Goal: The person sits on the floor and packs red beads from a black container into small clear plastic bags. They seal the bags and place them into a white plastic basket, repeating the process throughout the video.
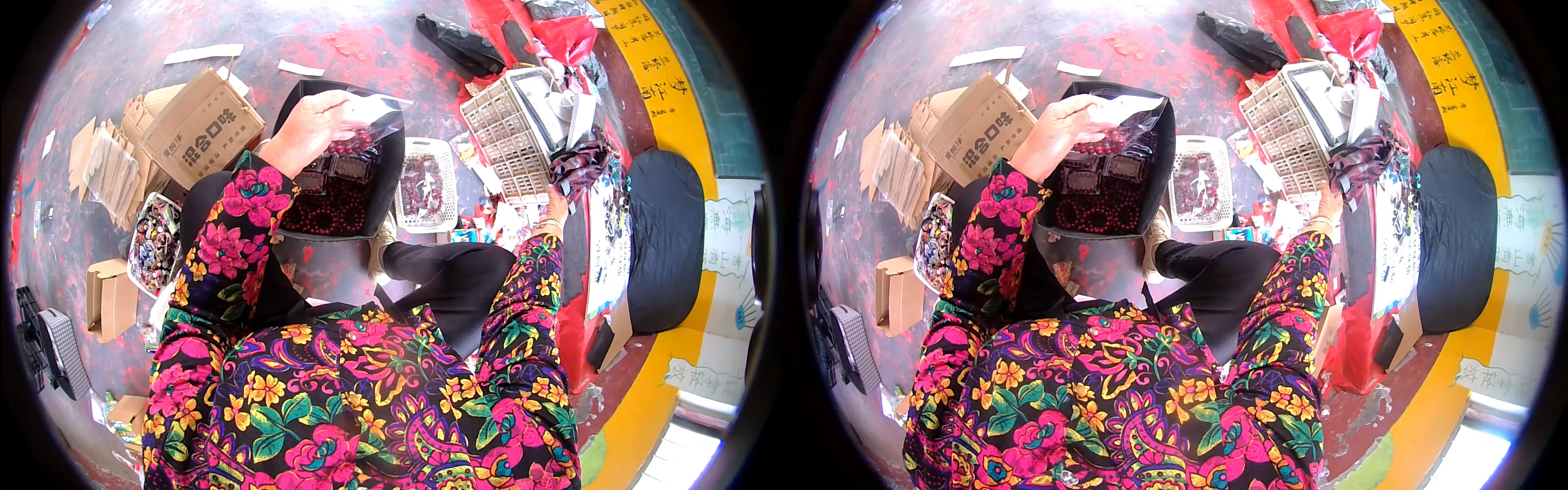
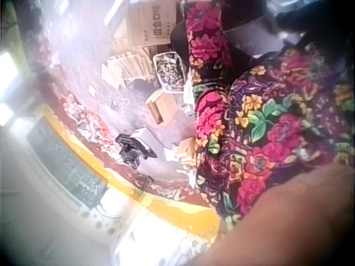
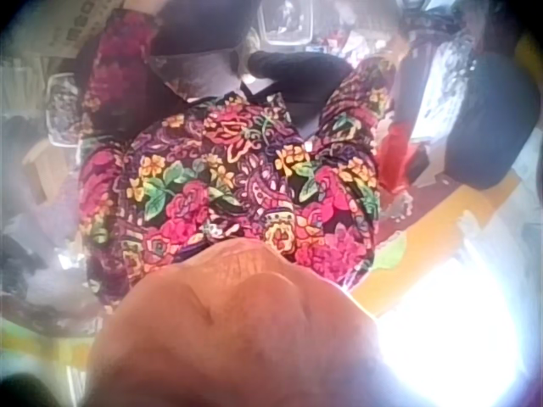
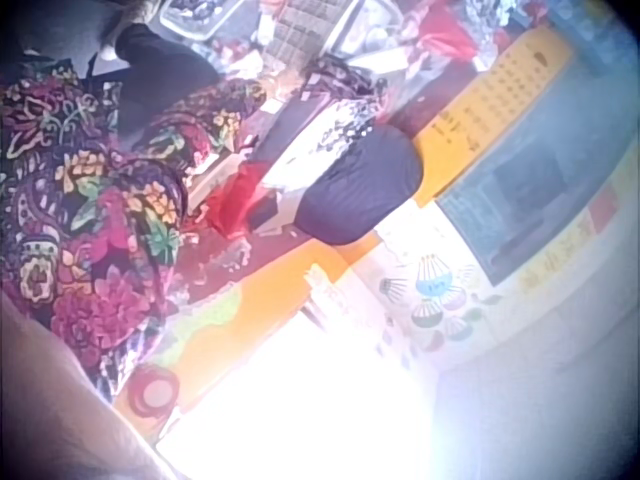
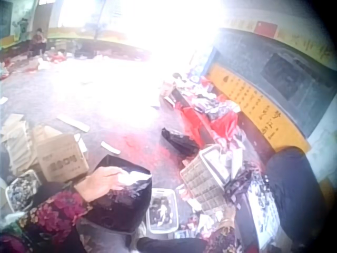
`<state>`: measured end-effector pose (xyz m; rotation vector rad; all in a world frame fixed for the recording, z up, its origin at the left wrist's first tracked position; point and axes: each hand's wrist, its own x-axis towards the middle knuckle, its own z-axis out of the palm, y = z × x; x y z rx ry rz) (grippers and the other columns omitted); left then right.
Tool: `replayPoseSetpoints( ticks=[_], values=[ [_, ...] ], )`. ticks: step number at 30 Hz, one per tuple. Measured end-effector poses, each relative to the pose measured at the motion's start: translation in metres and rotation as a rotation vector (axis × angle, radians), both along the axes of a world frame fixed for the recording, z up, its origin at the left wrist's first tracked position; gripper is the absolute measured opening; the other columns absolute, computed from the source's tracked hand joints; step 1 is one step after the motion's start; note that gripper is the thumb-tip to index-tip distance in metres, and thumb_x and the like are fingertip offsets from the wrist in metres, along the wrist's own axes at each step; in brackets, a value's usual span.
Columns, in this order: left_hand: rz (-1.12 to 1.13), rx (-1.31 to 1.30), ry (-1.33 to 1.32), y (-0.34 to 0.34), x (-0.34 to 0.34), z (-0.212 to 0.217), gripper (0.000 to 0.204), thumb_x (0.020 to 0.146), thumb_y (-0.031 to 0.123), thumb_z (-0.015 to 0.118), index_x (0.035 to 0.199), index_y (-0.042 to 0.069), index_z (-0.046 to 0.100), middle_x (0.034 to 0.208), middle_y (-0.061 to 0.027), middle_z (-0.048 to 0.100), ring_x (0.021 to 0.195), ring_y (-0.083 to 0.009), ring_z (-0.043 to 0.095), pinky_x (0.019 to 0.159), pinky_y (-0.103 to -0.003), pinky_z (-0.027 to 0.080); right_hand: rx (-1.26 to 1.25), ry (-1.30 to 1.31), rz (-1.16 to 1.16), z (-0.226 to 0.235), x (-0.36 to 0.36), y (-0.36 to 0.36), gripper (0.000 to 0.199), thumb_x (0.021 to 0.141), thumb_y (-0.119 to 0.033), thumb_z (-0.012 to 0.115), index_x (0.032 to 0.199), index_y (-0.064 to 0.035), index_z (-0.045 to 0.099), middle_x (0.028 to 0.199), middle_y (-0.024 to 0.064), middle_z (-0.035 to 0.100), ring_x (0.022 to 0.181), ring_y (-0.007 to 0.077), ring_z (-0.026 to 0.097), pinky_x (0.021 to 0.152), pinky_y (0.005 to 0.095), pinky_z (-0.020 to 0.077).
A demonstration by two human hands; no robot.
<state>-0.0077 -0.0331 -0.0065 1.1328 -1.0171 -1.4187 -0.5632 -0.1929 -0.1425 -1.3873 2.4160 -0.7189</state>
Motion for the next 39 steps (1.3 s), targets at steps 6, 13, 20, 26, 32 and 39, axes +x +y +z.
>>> replayPoseSetpoints(
  ticks=[6, 13, 20, 26, 32, 39],
  values=[
    [0.011, 0.004, -0.049, 0.002, 0.006, -0.002, 0.028, 0.096, 0.018, 0.041, 0.116, -0.001, 0.05, 0.109, -0.0104, 0.059, 0.101, -0.02, 0.059, 0.084, -0.03, 0.049, -0.104, -0.867, -0.391, -0.044, -0.032, -0.024, 0.061, 0.075, -0.025, 0.065, 0.124, 0.0032, 0.043, 0.1, 0.0154, 0.064, 0.091, 0.0259, 0.063, 0.073, 0.0326, 0.0501],
    [-0.025, -0.029, -0.003, -0.002, 0.0, -0.002, 0.029, 0.096, 0.017, 0.041, 0.118, -0.001, 0.049, 0.109, -0.0103, 0.058, 0.101, -0.0189, 0.059, 0.083, -0.029, 0.049, -0.036, 0.404, -0.209, -0.058, -0.071, -0.032, 0.053, 0.074, -0.034, 0.06, 0.115, -0.0011, 0.055, 0.103, 0.0199, 0.062, 0.096, 0.0253, 0.061, 0.081, 0.0364, 0.0471],
    [0.034, 0.015, -0.083, 0.007, 0.009, 0.005, 0.03, 0.096, 0.018, 0.042, 0.117, -0.002, 0.049, 0.109, -0.0106, 0.058, 0.099, -0.019, 0.06, 0.083, -0.03, 0.05, -0.491, -1.428, -0.27, 0.02, 0.046, 0.01, 0.048, 0.076, -0.033, 0.058, 0.115, -0.0062, 0.055, 0.118, 0.0179, 0.054, 0.108, 0.0252, 0.054, 0.089, 0.0327, 0.0406],
    [-0.046, -0.049, 0.011, -0.006, -0.015, 0.004, 0.03, 0.095, 0.018, 0.043, 0.116, -0.002, 0.05, 0.107, -0.0105, 0.059, 0.098, -0.0193, 0.06, 0.082, -0.03, 0.05, -0.363, -0.834, -0.212, 0.022, -0.092, 0.001, 0.034, 0.081, -0.037, 0.059, 0.093, -0.0059, 0.062, 0.076, 0.0091, 0.062, 0.055, 0.024, 0.057, 0.049, 0.0378, 0.0454],
    [0.004, 0.021, -0.089, 0.002, -0.002, -0.001, 0.028, 0.095, 0.017, 0.042, 0.115, -0.001, 0.051, 0.106, -0.01, 0.06, 0.098, -0.0184, 0.06, 0.082, -0.03, 0.049, -0.344, -1.301, -0.016, 0.057, 0.03, 0.013, 0.031, 0.081, -0.028, 0.061, 0.108, -0.0128, 0.061, 0.101, 0.0084, 0.061, 0.096, 0.019, 0.056, 0.078, 0.0349, 0.0406],
    [0.0, 0.009, -0.106, 0.001, 0.0, -0.008, 0.028, 0.096, 0.017, 0.04, 0.117, 0.0, 0.05, 0.109, -0.0098, 0.058, 0.099, -0.0176, 0.06, 0.081, -0.028, 0.049, -0.293, -1.685, 0.402, 0.061, 0.036, 0.009, 0.037, 0.091, -0.035, 0.047, 0.106, -0.0041, 0.06, 0.112, 0.0146, 0.061, 0.108, 0.028, 0.055, 0.095, 0.0462, 0.04]
  ],
)
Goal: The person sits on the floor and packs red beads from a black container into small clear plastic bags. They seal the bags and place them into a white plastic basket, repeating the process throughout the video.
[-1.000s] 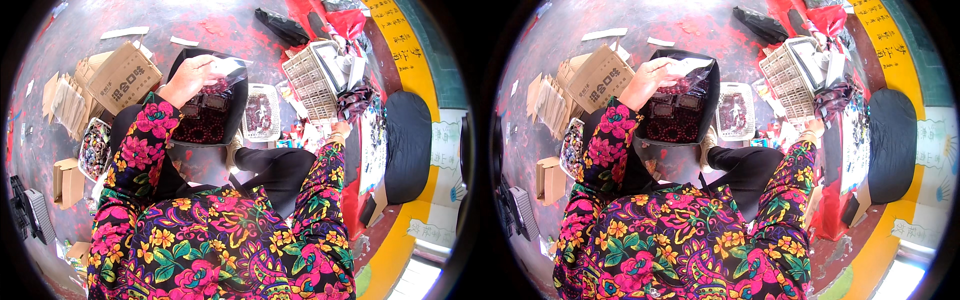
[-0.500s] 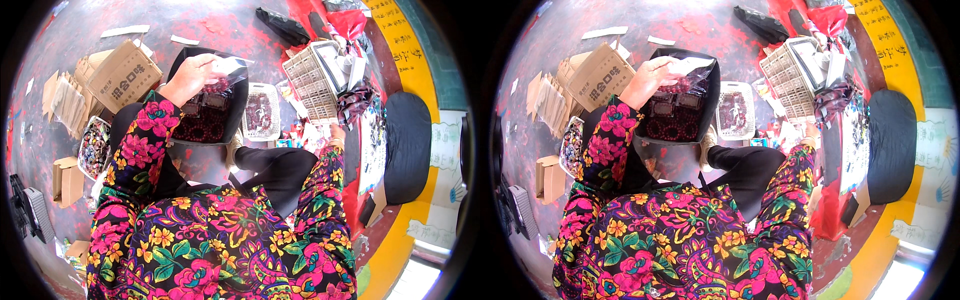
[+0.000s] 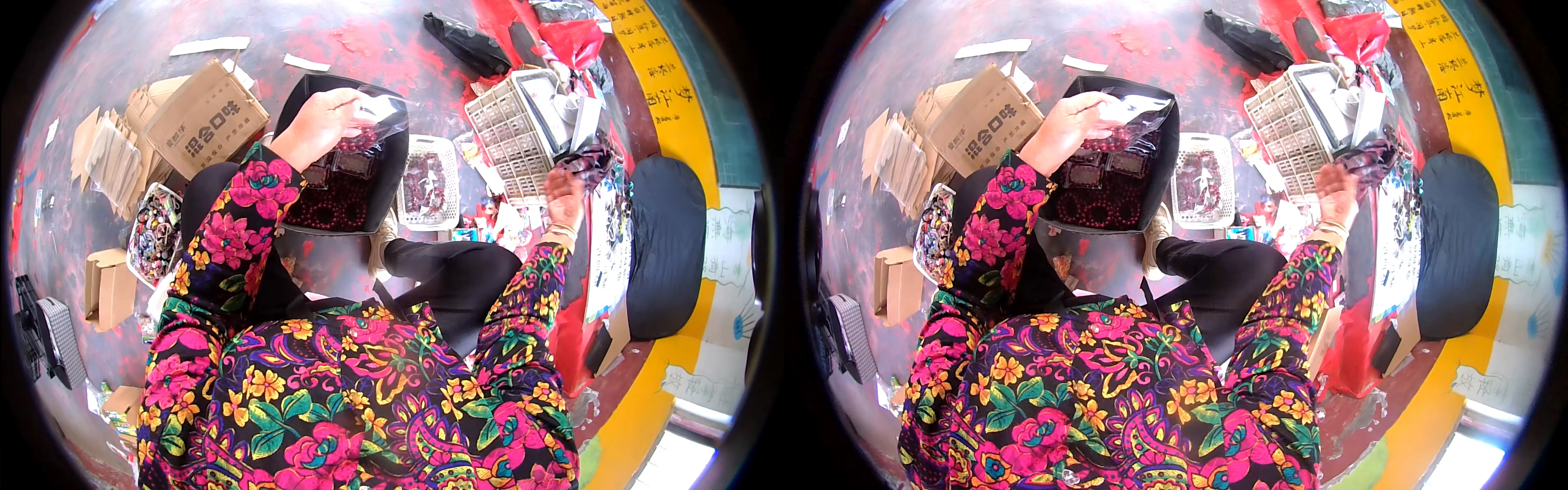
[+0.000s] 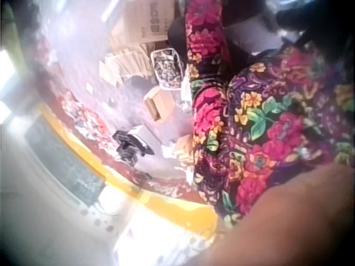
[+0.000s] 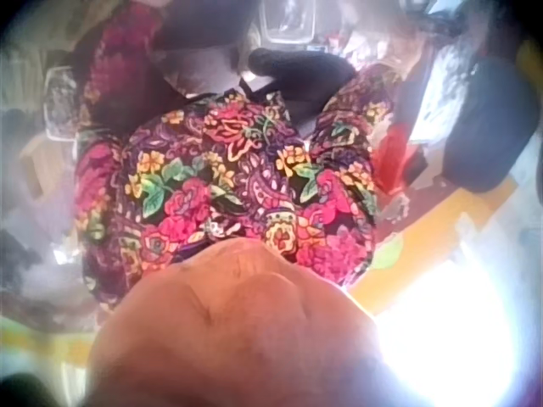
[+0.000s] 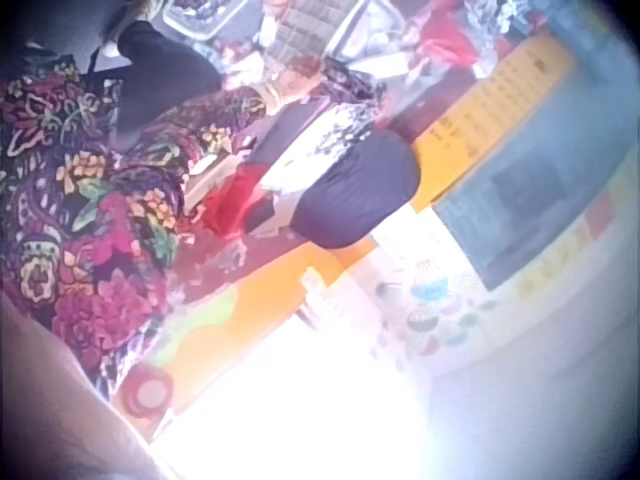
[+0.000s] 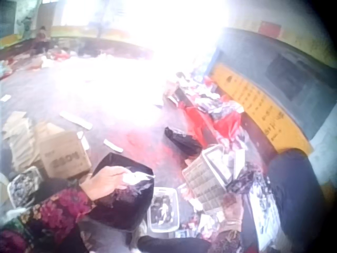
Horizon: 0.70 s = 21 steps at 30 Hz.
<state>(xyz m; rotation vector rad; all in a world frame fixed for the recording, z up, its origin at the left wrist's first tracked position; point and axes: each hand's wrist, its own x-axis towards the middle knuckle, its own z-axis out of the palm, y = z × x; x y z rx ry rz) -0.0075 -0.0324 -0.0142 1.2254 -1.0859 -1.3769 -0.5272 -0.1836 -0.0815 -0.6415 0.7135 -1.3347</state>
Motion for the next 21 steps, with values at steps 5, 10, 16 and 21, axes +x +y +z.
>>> replayPoseSetpoints(
  ticks=[5, 10, 16, 21],
  values=[
    [-0.016, 0.018, 0.023, 0.0, 0.001, 0.002, 0.026, 0.096, 0.019, 0.042, 0.114, 0.002, 0.052, 0.107, -0.0083, 0.06, 0.098, -0.0166, 0.06, 0.08, -0.028, 0.049, -0.199, -0.165, -0.165, 0.039, 0.049, 0.01, 0.051, 0.092, -0.044, 0.04, 0.119, -0.0032, 0.053, 0.131, 0.0203, 0.044, 0.122, 0.0323, 0.042, 0.1, 0.0485, 0.0349],
    [-0.003, -0.008, 0.069, -0.002, -0.001, -0.004, 0.026, 0.095, 0.019, 0.044, 0.113, 0.002, 0.053, 0.105, -0.0083, 0.061, 0.097, -0.0164, 0.06, 0.081, -0.028, 0.049, -0.247, -0.316, -0.081, 0.06, 0.072, 0.013, 0.056, 0.091, -0.046, 0.042, 0.122, -0.0008, 0.048, 0.129, 0.0196, 0.046, 0.12, 0.0331, 0.043, 0.098, 0.0476, 0.037],
    [-0.06, -0.016, 0.193, 0.01, 0.002, 0.015, 0.028, 0.094, 0.022, 0.046, 0.111, 0.001, 0.054, 0.105, -0.0104, 0.061, 0.098, -0.0184, 0.06, 0.083, -0.029, 0.048, -0.145, 0.113, 0.28, 0.098, 0.179, 0.048, 0.056, 0.088, -0.042, 0.053, 0.126, -0.0024, 0.045, 0.124, 0.0142, 0.051, 0.117, 0.0242, 0.047, 0.095, 0.0394, 0.0401],
    [-0.117, 0.001, 0.304, 0.015, -0.008, 0.04, 0.03, 0.095, 0.02, 0.044, 0.114, -0.002, 0.053, 0.107, -0.0159, 0.061, 0.101, -0.0225, 0.06, 0.085, -0.032, 0.048, -0.21, 0.446, 0.476, 0.103, 0.262, 0.088, 0.059, 0.078, -0.015, 0.068, 0.129, -0.0032, 0.043, 0.121, 0.0113, 0.053, 0.114, 0.0174, 0.047, 0.095, 0.0313, 0.0381]
  ],
)
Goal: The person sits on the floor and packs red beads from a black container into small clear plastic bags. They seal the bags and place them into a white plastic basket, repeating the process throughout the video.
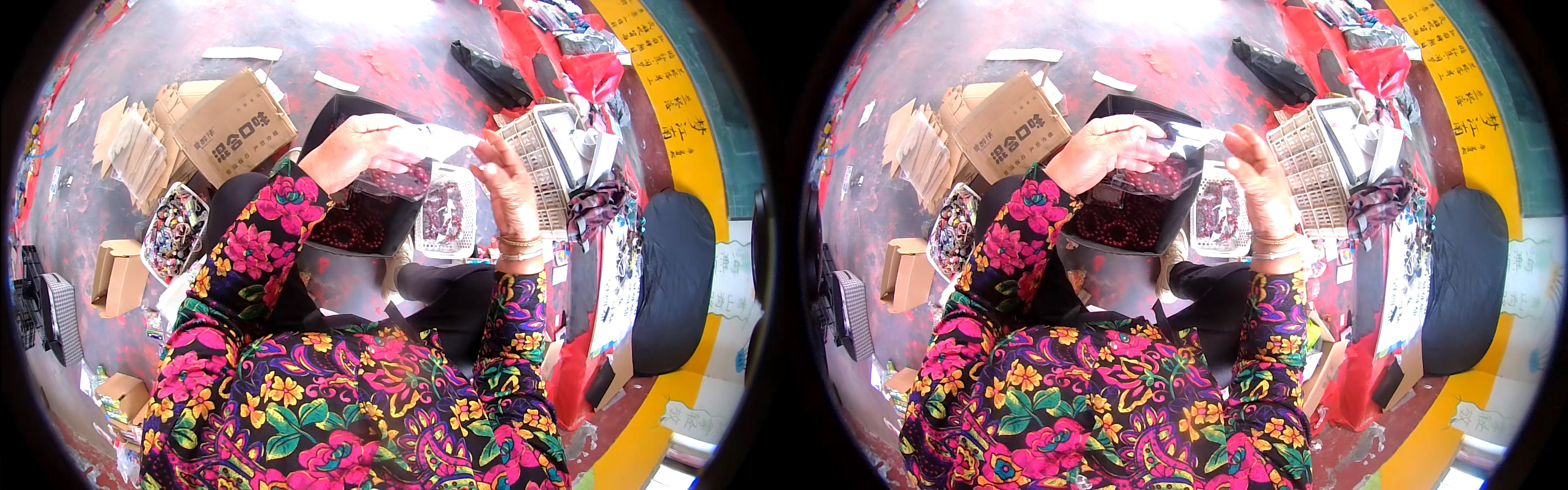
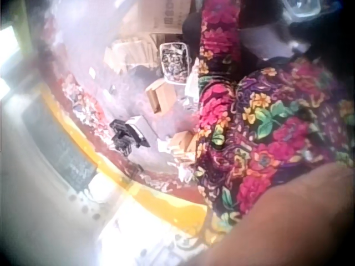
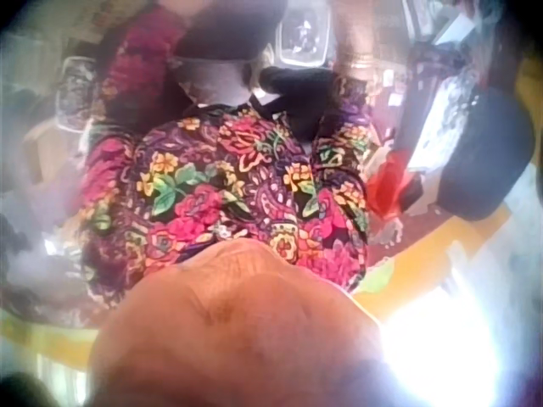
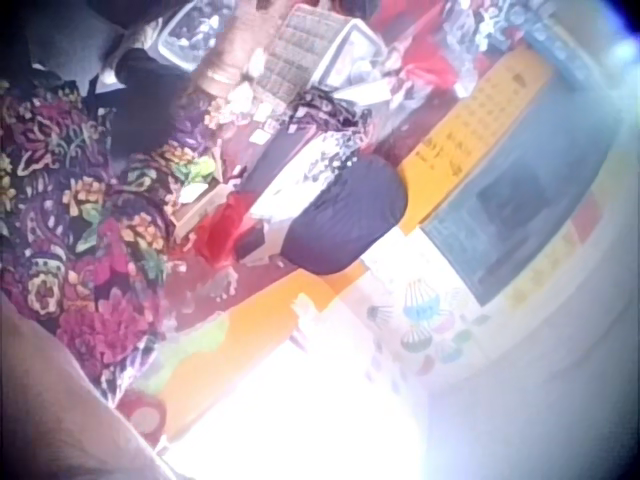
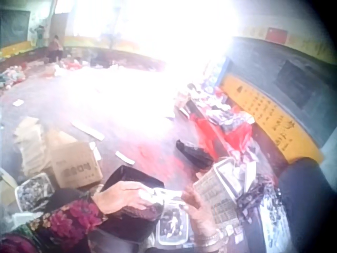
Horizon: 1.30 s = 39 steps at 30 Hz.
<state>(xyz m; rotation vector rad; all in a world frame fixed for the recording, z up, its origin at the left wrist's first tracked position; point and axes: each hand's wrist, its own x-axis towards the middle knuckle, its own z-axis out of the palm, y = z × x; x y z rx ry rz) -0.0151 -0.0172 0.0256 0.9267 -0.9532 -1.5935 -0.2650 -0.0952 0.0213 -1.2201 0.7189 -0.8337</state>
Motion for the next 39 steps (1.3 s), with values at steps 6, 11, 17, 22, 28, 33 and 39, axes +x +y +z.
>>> replayPoseSetpoints(
  ticks=[6, 11, 17, 22, 28, 33, 39],
  values=[
    [-0.063, -0.103, 0.049, 0.004, 0.006, -0.001, 0.033, 0.096, 0.021, 0.041, 0.117, -0.003, 0.05, 0.106, -0.0186, 0.06, 0.102, -0.0244, 0.059, 0.085, -0.034, 0.048, 0.047, -0.04, 0.089, 0.008, 0.031, 0.011, 0.027, 0.08, -0.005, 0.064, 0.107, -0.0002, 0.061, 0.1, 0.0122, 0.065, 0.09, 0.016, 0.06, 0.082, 0.0273, 0.0444],
    [-0.04, -0.086, 0.049, 0.005, 0.005, 0.005, 0.031, 0.095, 0.019, 0.043, 0.117, -0.002, 0.051, 0.107, -0.0154, 0.061, 0.102, -0.0232, 0.059, 0.075, -0.03, 0.051, -0.023, 0.029, 0.032, 0.014, 0.034, 0.014, 0.015, 0.082, -0.006, 0.062, 0.095, -0.0005, 0.066, 0.086, 0.0106, 0.068, 0.079, 0.0148, 0.064, 0.07, 0.0245, 0.0467],
    [0.092, -0.209, -0.216, 0.001, 0.006, 0.005, 0.023, 0.093, 0.013, 0.047, 0.11, 0.001, 0.059, 0.1, -0.0097, 0.064, 0.092, -0.0164, 0.063, 0.05, -0.019, 0.047, 0.024, 0.025, 0.024, 0.017, 0.035, 0.017, 0.015, 0.083, -0.006, 0.061, 0.096, -0.0002, 0.066, 0.085, 0.0101, 0.068, 0.074, 0.0155, 0.065, 0.064, 0.0229, 0.0465],
    [0.089, -0.214, -0.216, 0.004, 0.007, 0.01, 0.023, 0.092, 0.011, 0.047, 0.11, 0.001, 0.059, 0.094, -0.0112, 0.066, 0.091, -0.0169, 0.064, 0.048, -0.018, 0.045, -0.006, -0.015, -0.03, 0.019, 0.036, 0.022, 0.015, 0.085, -0.006, 0.058, 0.097, 0.0006, 0.065, 0.085, 0.0107, 0.068, 0.074, 0.0163, 0.065, 0.061, 0.0222, 0.0462],
    [0.001, -0.162, 0.093, 0.005, 0.012, 0.004, 0.024, 0.093, 0.012, 0.043, 0.106, -0.001, 0.058, 0.094, -0.0121, 0.066, 0.091, -0.0208, 0.065, 0.052, -0.021, 0.049, -0.053, -0.118, 0.017, 0.018, 0.033, 0.022, 0.014, 0.086, -0.006, 0.056, 0.093, 0.0016, 0.065, 0.085, 0.0122, 0.067, 0.074, 0.0194, 0.065, 0.063, 0.0253, 0.0477],
    [-0.03, -0.226, 0.125, 0.004, 0.014, 0.001, 0.021, 0.093, 0.011, 0.042, 0.098, -0.001, 0.059, 0.099, -0.0139, 0.063, 0.093, -0.0237, 0.064, 0.053, -0.021, 0.05, -0.095, -0.23, 0.134, 0.009, 0.031, 0.016, 0.014, 0.088, -0.005, 0.052, 0.089, 0.0028, 0.063, 0.09, 0.0145, 0.065, 0.079, 0.0236, 0.065, 0.069, 0.0306, 0.0505],
    [0.059, -0.253, -0.019, 0.005, 0.01, 0.004, 0.014, 0.091, 0.01, 0.048, 0.097, 0.001, 0.057, 0.094, -0.0118, 0.065, 0.087, -0.0187, 0.065, 0.053, -0.021, 0.048, -0.144, -0.217, 0.177, 0.009, 0.03, 0.015, 0.015, 0.087, 0.0, 0.047, 0.088, 0.0031, 0.062, 0.093, 0.0168, 0.064, 0.085, 0.0253, 0.064, 0.078, 0.0344, 0.0496]
  ],
)
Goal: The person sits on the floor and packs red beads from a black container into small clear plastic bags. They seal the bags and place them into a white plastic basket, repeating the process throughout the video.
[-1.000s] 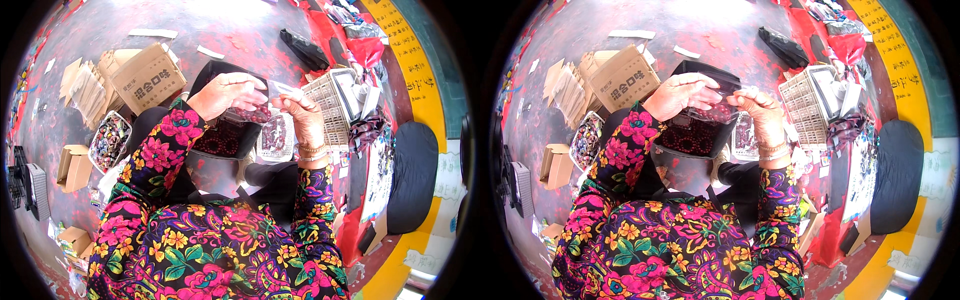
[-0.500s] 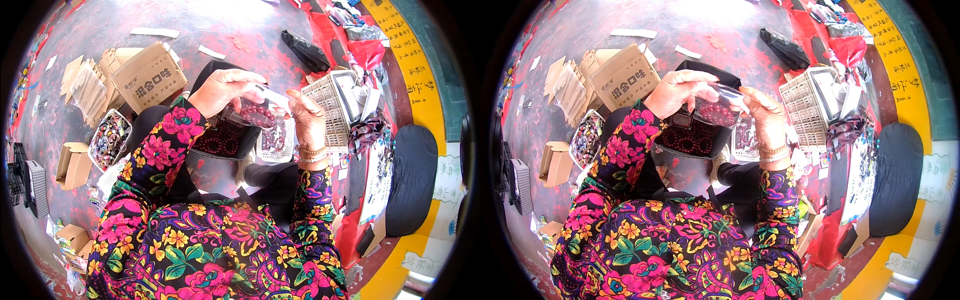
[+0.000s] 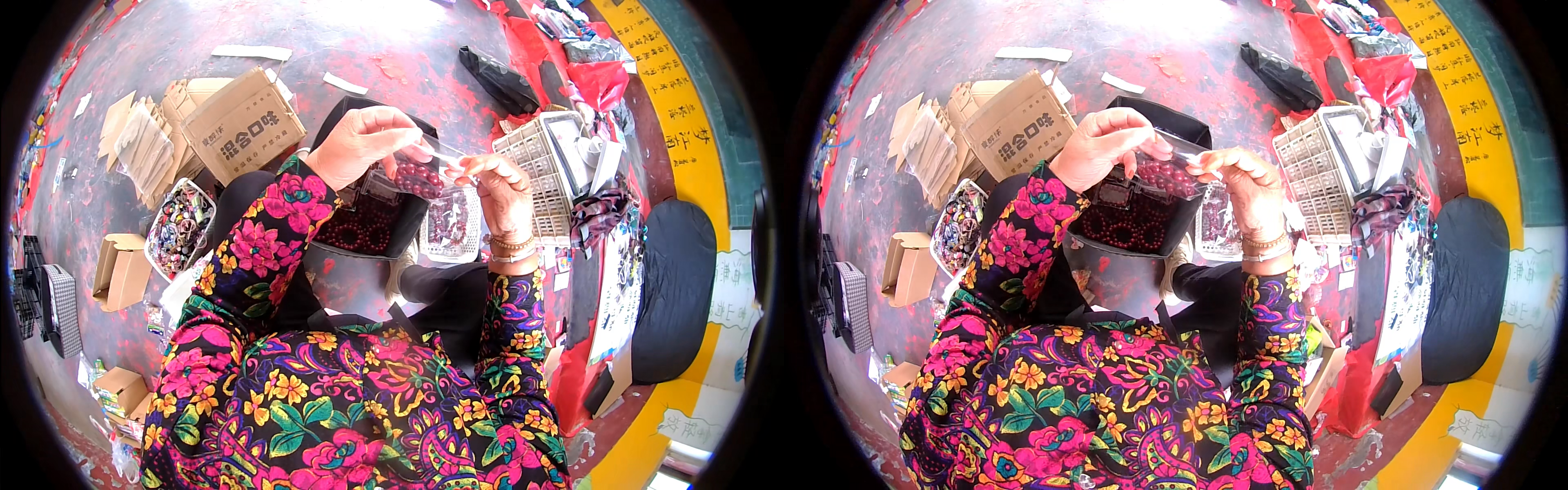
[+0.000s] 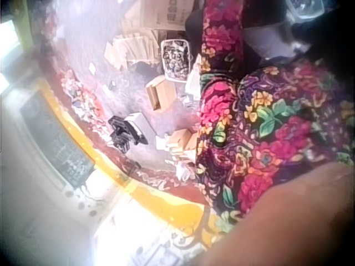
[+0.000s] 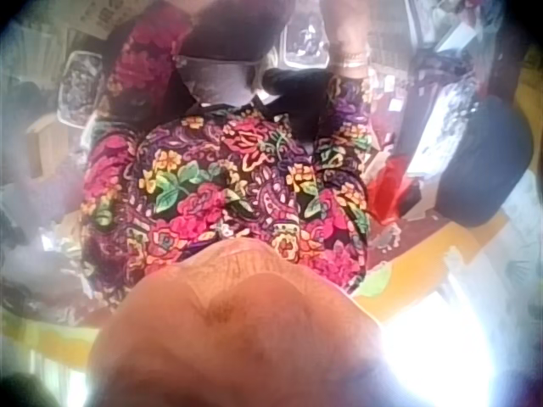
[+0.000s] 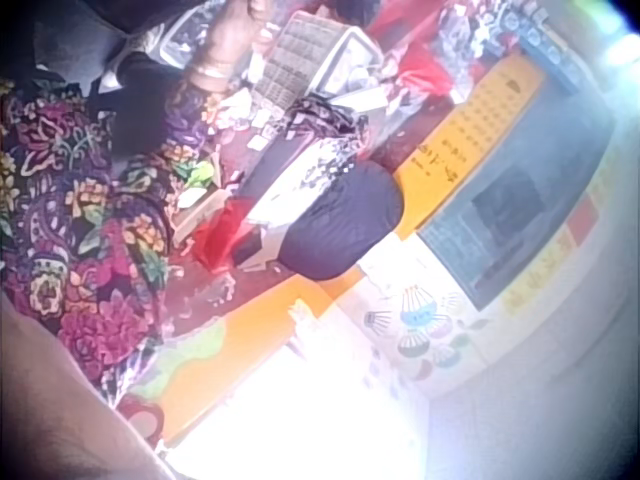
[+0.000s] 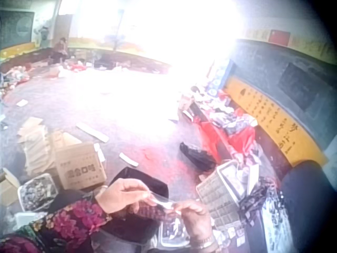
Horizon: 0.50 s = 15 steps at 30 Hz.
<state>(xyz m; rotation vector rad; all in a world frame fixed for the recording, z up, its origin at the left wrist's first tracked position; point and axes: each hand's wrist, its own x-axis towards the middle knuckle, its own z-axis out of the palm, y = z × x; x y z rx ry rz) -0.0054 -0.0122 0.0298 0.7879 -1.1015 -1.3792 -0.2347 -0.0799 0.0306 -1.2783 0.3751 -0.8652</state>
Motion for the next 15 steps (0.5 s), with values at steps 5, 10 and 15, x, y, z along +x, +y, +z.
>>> replayPoseSetpoints(
  ticks=[5, 10, 15],
  values=[
    [0.126, -0.034, -0.139, -0.002, -0.006, -0.002, 0.017, 0.089, 0.006, 0.053, 0.106, 0.003, 0.055, 0.091, -0.0098, 0.066, 0.081, -0.0139, 0.064, 0.054, -0.021, 0.048, -0.018, 0.067, 0.03, 0.001, -0.008, -0.006, 0.02, 0.08, 0.008, 0.043, 0.088, 0.0027, 0.061, 0.099, 0.0165, 0.063, 0.092, 0.0236, 0.061, 0.083, 0.0333, 0.0466],
    [0.167, -0.028, -0.224, 0.001, -0.009, -0.002, 0.025, 0.09, 0.006, 0.052, 0.114, 0.002, 0.051, 0.089, -0.0097, 0.066, 0.077, -0.0104, 0.062, 0.056, -0.021, 0.049, -0.042, 0.156, -0.187, 0.009, -0.008, -0.013, 0.025, 0.081, 0.008, 0.044, 0.097, 0.0, 0.06, 0.102, 0.0083, 0.063, 0.099, 0.0149, 0.056, 0.091, 0.028, 0.0398],
    [0.222, -0.115, -0.36, 0.001, -0.022, -0.008, 0.021, 0.09, 0.004, 0.051, 0.111, 0.002, 0.053, 0.091, -0.0086, 0.065, 0.072, -0.0079, 0.06, 0.058, -0.022, 0.05, -0.174, 0.417, -0.132, 0.017, 0.01, -0.002, 0.018, 0.08, -0.006, 0.064, 0.098, -0.0017, 0.063, 0.096, 0.0036, 0.063, 0.09, 0.0096, 0.055, 0.082, 0.0231, 0.0421]
  ],
)
